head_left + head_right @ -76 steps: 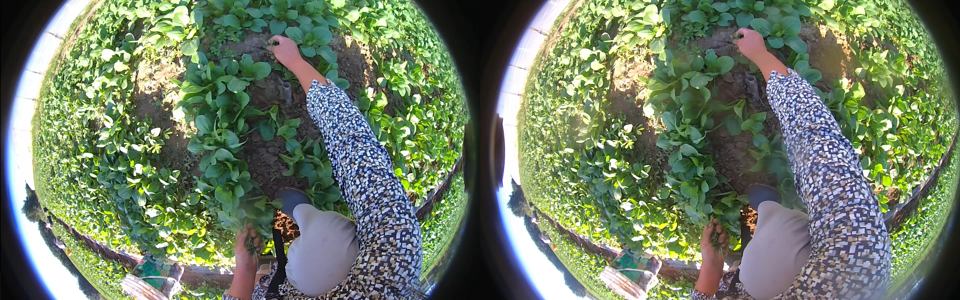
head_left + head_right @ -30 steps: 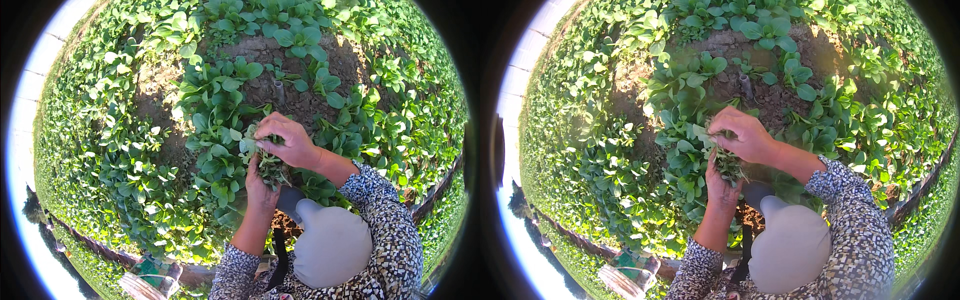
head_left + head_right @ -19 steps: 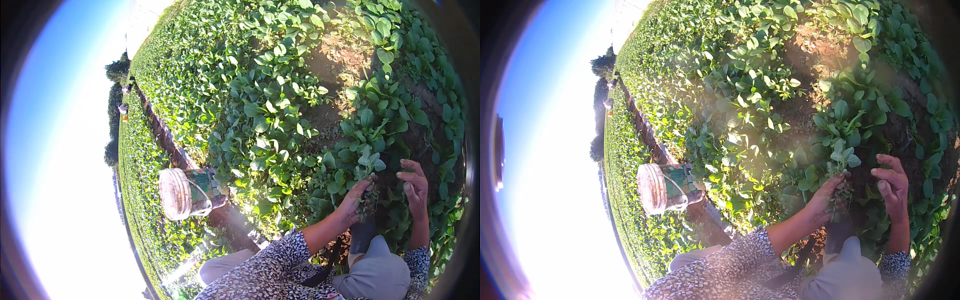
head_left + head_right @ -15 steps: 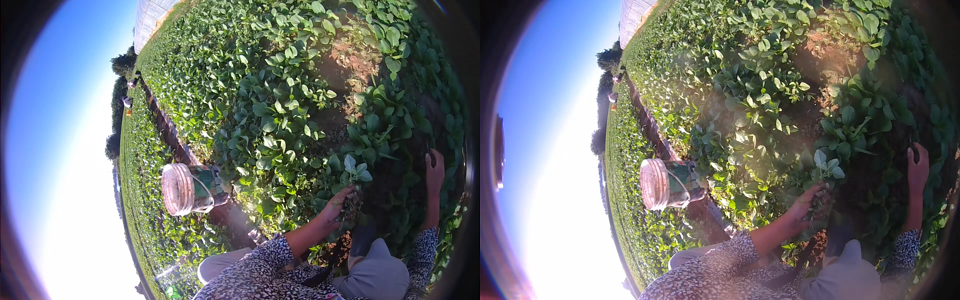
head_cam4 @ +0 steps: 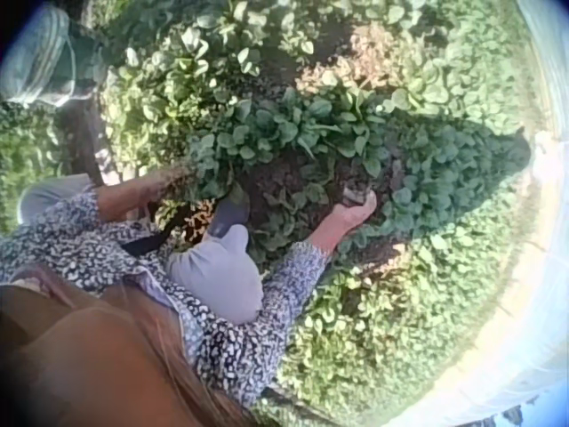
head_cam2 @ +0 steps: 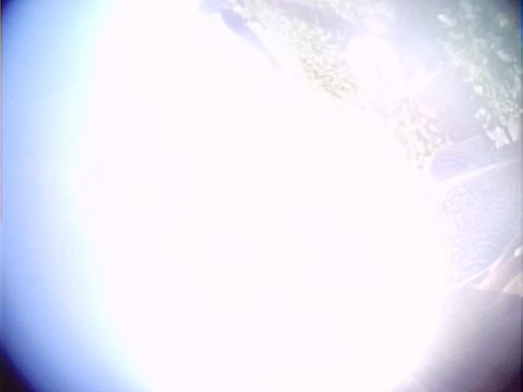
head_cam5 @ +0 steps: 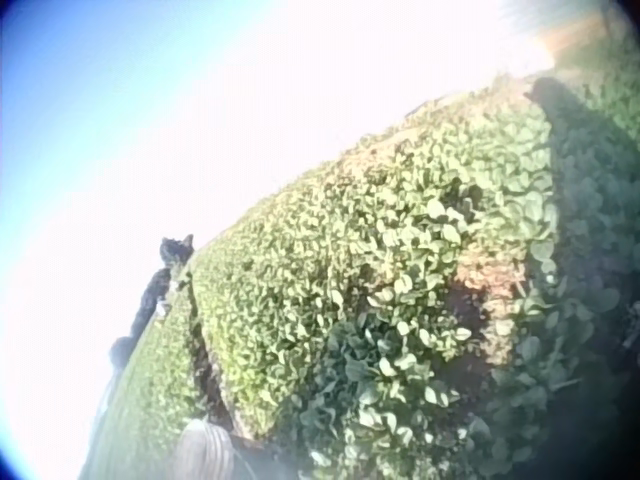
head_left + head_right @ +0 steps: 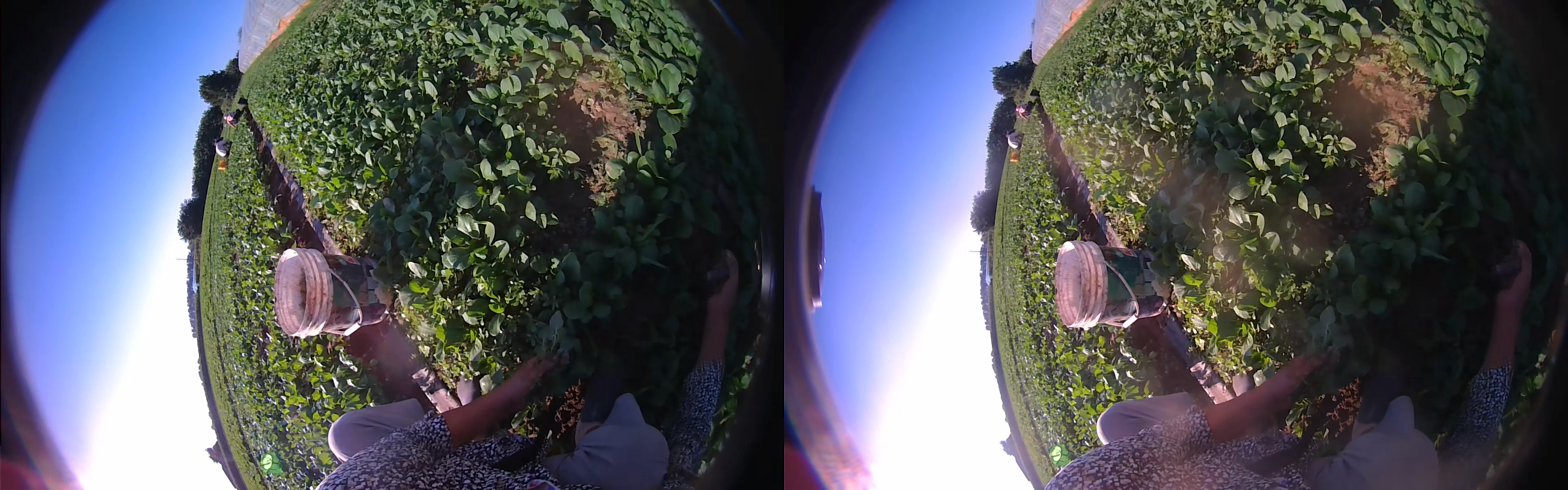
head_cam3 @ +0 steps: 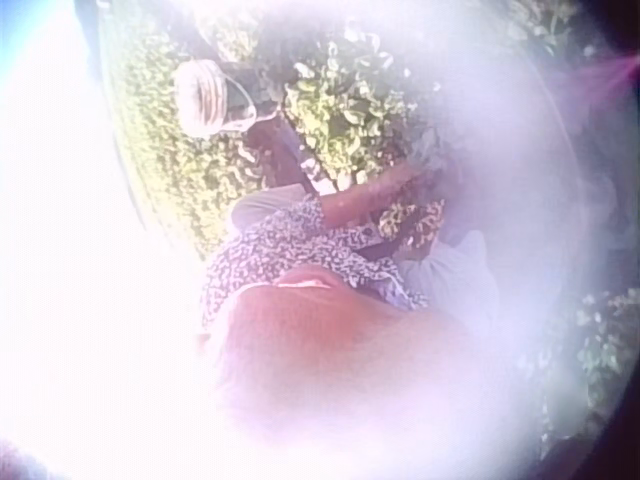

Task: The person weeds a crop of plants by hand and with a small trowel, placing the pulled weeds into a white bucket.

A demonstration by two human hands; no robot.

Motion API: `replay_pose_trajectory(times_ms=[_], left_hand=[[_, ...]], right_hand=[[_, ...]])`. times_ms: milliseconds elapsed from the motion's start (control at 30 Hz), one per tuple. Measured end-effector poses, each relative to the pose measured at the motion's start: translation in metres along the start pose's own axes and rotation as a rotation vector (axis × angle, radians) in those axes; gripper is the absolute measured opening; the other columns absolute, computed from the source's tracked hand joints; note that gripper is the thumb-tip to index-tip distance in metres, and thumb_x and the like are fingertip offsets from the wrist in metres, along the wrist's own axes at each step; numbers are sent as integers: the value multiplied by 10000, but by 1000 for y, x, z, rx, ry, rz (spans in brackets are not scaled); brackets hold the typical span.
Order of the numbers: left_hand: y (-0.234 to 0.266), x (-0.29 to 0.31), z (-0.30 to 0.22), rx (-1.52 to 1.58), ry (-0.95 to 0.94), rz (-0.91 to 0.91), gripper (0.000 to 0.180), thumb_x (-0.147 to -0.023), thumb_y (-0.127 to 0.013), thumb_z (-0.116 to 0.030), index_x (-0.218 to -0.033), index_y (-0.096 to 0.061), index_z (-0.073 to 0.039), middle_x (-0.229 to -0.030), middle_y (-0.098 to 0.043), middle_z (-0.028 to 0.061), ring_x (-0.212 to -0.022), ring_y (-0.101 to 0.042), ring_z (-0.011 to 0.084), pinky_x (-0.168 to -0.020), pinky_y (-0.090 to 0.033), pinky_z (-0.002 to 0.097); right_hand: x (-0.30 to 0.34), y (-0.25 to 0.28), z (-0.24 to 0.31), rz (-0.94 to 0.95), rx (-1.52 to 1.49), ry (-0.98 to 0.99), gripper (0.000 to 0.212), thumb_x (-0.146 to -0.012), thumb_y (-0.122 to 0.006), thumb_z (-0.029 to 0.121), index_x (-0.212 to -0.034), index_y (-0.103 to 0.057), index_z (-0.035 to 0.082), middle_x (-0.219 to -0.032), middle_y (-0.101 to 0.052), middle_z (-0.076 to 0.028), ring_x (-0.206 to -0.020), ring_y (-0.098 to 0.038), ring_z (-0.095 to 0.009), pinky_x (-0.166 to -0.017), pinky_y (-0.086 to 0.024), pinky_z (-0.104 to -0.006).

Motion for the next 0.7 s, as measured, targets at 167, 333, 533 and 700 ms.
replay_pose_trajectory(times_ms=[167,333,533,700], left_hand=[[28,1,4,-1,-66,116,397,-887,-623,-293,-1246,-535,-148,-1064,-610,21,-900,-587,136,-680,-497,271],[53,13,-4,-430,-688,231,314,-881,-625,-219,-1172,-584,-110,-977,-622,24,-801,-596,124,-619,-500,263],[35,174,-72,12,-1094,630,290,-927,-584,-226,-1171,-591,-70,-942,-658,26,-700,-598,103,-580,-486,238],[100,150,-16,414,-545,106,315,-930,-585,-288,-1176,-604,-92,-886,-654,6,-601,-532,96,-493,-449,251]], right_hand=[[107,-66,3,269,-278,-105,195,-877,-560,204,-1018,-572,71,-757,-514,-9,-649,-476,-121,-539,-413,-249],[253,-178,33,548,-247,-15,138,-863,-539,175,-935,-514,59,-659,-397,-9,-568,-423,-118,-491,-390,-251],[383,-302,57,743,180,-10,195,-753,-592,201,-860,-509,61,-619,-430,-16,-477,-426,-107,-425,-356,-250],[479,-383,52,982,367,-79,147,-801,-598,186,-863,-540,66,-618,-476,-23,-475,-456,-130,-427,-374,-267]])
Point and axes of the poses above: each hand's wrist, its own x-axis away from the middle knuckle, its own y-axis out of the back of the hand, z = x × y, the point moved 8 cm from there along -x, towards the middle knuckle
